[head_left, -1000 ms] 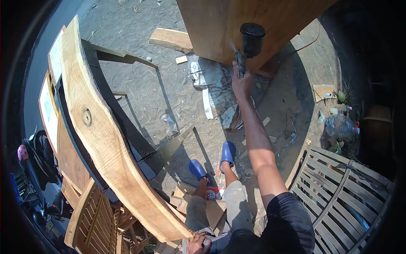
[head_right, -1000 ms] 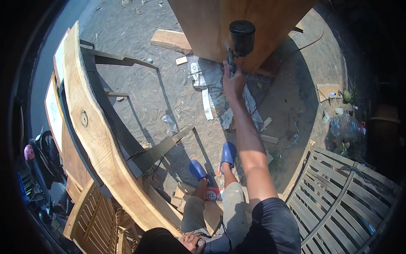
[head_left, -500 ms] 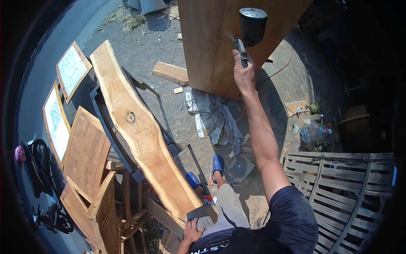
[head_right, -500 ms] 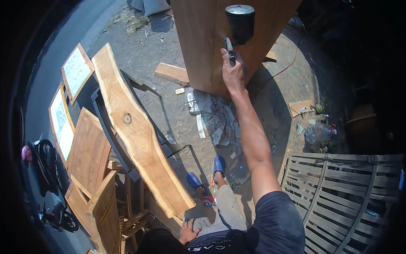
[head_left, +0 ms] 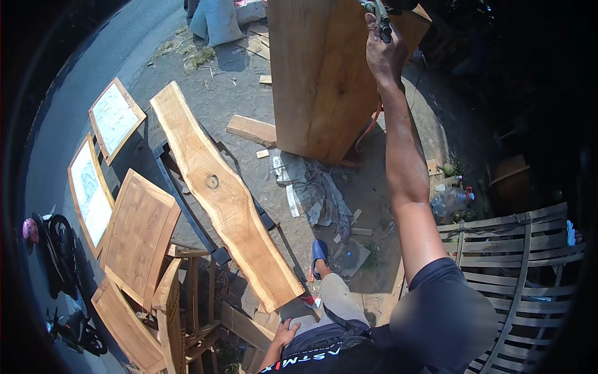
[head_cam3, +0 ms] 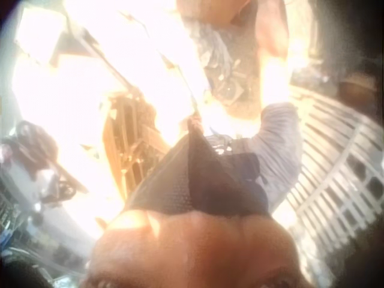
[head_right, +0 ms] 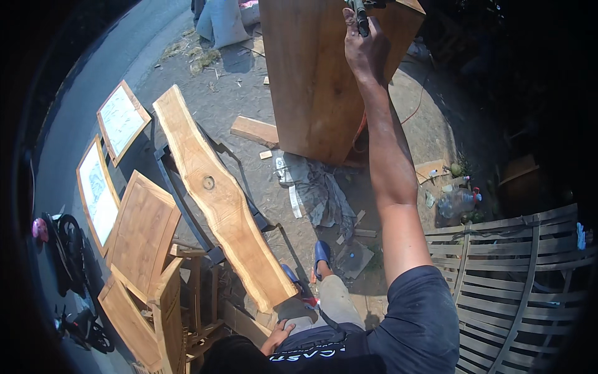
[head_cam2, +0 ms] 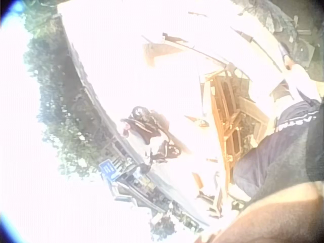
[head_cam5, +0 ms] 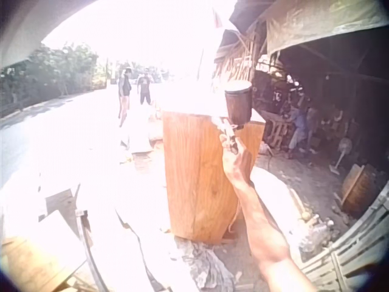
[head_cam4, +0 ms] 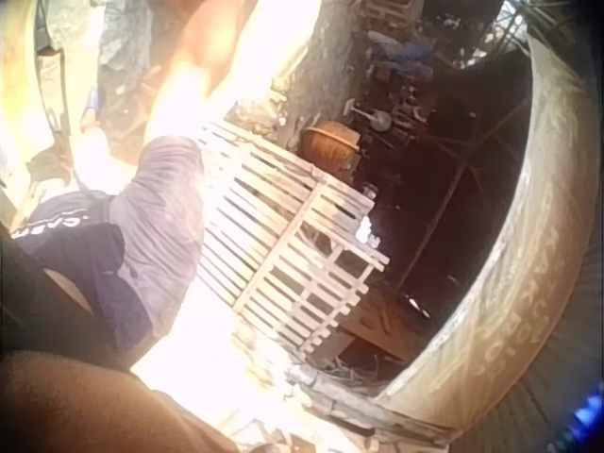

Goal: The person spray paints a wooden cabinet or storage unit using a spray gun, covering the top and sides of the piece.

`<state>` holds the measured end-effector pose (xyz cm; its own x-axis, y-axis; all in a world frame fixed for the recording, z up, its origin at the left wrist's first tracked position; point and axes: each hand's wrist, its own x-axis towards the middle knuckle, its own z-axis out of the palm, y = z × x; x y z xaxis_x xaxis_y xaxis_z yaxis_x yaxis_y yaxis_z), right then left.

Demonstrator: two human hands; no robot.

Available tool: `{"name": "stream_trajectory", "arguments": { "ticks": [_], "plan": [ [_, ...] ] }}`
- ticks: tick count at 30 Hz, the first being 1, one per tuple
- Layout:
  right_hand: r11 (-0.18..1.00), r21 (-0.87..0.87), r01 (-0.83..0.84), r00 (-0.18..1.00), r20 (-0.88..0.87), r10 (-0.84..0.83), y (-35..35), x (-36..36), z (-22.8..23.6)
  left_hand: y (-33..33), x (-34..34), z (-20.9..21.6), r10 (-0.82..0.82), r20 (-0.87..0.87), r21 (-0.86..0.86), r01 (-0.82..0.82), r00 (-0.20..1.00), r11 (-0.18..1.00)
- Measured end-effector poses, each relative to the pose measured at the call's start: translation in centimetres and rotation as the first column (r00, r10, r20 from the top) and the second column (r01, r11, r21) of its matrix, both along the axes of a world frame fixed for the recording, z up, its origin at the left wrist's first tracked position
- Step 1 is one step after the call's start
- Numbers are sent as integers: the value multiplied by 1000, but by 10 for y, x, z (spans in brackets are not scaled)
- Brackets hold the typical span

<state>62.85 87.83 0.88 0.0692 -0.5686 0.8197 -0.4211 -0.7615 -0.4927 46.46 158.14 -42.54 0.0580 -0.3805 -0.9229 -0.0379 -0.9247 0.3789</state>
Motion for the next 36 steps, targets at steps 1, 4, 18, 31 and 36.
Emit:
{"name": "stream_trajectory", "arguments": {
  "ticks": [1,4,18,31,36],
  "plan": [
    [1000,-14,-3,1000,1,3,-6,2,5,-1,1,-2,-1,-1,6,1,1000,1000],
    [998,3,-68,997,44,68,-6,14,8,-2,4,-2,-2,13,-29,2,1000,1000],
    [903,427,-50,998,42,35,-21,8,-228,-28,0,1,-89,43,103,84,995,991],
    [747,665,-4,998,-43,43,-17,-13,-530,-42,-58,2,-52,292,119,18,955,993],
    [748,662,43,998,-67,2,-28,-17,-649,-76,-68,7,36,330,177,-100,943,979]
  ]
}}
